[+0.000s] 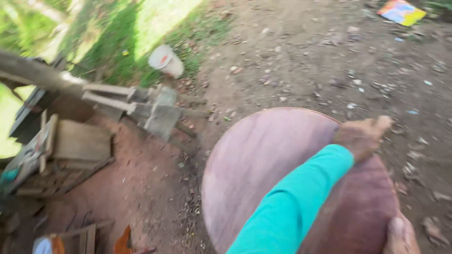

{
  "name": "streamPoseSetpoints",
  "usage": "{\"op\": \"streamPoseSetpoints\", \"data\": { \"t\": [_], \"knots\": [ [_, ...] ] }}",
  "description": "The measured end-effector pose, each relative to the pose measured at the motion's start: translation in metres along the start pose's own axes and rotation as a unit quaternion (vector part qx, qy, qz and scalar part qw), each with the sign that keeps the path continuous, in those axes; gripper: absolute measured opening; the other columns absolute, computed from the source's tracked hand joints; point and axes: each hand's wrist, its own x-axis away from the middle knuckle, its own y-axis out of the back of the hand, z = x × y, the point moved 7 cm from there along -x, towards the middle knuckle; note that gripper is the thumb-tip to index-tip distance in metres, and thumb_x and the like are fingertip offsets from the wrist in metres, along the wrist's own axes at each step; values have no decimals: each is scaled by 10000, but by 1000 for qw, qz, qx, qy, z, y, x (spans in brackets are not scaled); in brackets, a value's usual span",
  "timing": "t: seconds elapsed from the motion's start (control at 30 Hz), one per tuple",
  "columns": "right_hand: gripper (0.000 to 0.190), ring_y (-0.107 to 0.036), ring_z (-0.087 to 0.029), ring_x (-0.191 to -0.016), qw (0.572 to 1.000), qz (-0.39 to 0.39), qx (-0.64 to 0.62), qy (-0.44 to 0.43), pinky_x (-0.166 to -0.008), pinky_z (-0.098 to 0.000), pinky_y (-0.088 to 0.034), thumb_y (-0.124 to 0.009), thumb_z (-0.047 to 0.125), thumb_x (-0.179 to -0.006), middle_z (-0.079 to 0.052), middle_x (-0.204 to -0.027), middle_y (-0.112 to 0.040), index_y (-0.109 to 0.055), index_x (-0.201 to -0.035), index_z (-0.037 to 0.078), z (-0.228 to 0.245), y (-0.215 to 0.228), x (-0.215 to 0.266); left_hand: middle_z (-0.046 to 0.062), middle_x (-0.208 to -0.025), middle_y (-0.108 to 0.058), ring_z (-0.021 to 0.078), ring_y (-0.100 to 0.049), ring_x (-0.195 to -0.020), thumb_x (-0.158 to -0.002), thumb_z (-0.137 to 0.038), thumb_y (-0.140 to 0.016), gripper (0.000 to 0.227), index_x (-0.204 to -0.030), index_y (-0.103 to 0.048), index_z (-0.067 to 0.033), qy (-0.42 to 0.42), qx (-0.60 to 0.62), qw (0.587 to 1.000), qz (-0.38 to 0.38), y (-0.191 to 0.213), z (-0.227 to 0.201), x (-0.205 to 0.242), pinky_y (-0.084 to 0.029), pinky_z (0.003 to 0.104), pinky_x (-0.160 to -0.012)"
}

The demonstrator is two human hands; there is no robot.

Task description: The person manually sands a round wooden tabletop to prepare it for refinishing.

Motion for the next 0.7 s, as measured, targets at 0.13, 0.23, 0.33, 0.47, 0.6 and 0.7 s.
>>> {"op": "streamPoseSetpoints", "data": {
  "t": [0.13,0.23,0.33,0.47,0.6,0.7],
  "knots": [
    [675,-570,-242,-1245,989,-104,46,-98,-1104,-352,-401,-327,497,-1143,-184,-1366,-610,-510,-1488,-54,13,4,58,139,-902,-643,353,-629,-740,-1033,-156,-554,287,-1303,-594,-67,-61,38,997,9,84,-59,126,-492,514,-666],
    [653,-573,-245,-1243,982,-128,-18,-138,-1085,-362,-415,-326,468,-1116,-190,-1358,-606,-505,-1459,-58,69,-22,64,83,-743,-560,262,-595,-649,-1010,-133,-585,310,-1308,-633,-57,-245,-13,958,152,75,-73,244,-455,463,-553],
    [600,-544,-236,-1305,991,-118,-11,-57,-1131,-354,-376,-321,408,-1140,-180,-1401,-589,-494,-1447,-77,38,-11,60,96,-711,-574,291,-597,-601,-1006,-174,-598,198,-1182,-645,-99,-238,-23,965,107,70,-60,178,-442,479,-495],
    [573,-575,-250,-1232,992,-89,34,-88,-1091,-365,-411,-344,379,-1115,-193,-1332,-624,-527,-1433,-61,64,-11,60,169,-755,-681,395,-667,-676,-975,-159,-534,228,-1187,-557,-77,-30,-23,996,87,25,3,-5,-483,561,-568],
    [587,-568,-249,-1264,984,-97,113,-95,-1102,-362,-397,-351,424,-1100,-172,-1346,-637,-555,-1409,-33,77,-14,66,145,-822,-696,377,-686,-741,-1011,-196,-518,145,-1114,-578,-114,6,-13,1000,-15,57,-4,-12,-511,544,-655],
    [607,-554,-261,-1287,979,-104,134,-112,-1107,-368,-382,-350,442,-1081,-178,-1358,-626,-548,-1415,-24,82,-12,66,124,-854,-662,349,-653,-736,-991,-167,-536,214,-1182,-593,-89,-32,15,999,6,69,-32,116,-482,537,-656]
  ]
}}
